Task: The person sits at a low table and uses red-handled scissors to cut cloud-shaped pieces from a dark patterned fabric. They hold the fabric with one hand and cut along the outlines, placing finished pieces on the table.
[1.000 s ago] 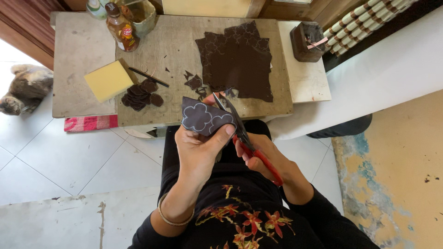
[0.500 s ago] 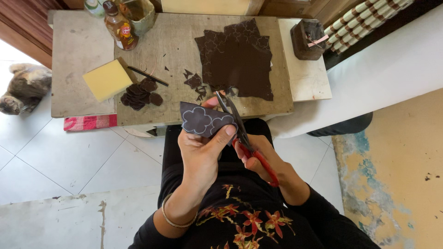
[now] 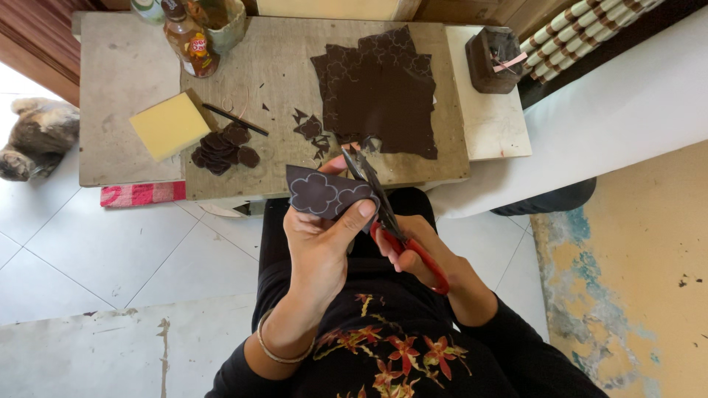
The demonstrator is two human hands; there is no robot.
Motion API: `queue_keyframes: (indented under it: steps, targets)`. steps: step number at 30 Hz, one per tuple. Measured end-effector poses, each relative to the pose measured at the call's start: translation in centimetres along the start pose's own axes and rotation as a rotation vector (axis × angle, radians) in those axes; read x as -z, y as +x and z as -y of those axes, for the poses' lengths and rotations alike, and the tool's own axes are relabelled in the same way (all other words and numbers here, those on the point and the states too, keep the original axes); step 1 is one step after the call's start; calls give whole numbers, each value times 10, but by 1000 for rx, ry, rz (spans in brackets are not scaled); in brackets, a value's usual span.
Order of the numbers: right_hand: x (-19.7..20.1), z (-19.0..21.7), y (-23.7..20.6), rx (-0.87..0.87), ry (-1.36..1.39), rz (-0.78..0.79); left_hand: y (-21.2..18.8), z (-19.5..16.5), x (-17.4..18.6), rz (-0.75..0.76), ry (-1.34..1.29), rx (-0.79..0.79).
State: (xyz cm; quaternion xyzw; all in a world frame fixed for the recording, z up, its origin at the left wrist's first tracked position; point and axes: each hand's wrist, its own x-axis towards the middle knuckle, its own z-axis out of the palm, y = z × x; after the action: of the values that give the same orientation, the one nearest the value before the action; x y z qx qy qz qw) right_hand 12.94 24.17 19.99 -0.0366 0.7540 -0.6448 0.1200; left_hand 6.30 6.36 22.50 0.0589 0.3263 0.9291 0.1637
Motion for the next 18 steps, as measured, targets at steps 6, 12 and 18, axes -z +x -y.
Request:
queue_keyframes:
  steps: [6,12,18]
  targets:
    - [4,16,-1,15,-52,64,-1,-8,-4,73,-21,19]
    - [0,7,2,38,-21,35,1,-5,-2,72,-25,21]
    - [1,2,2,8,-36,3,4,3,3,36,-34,35]
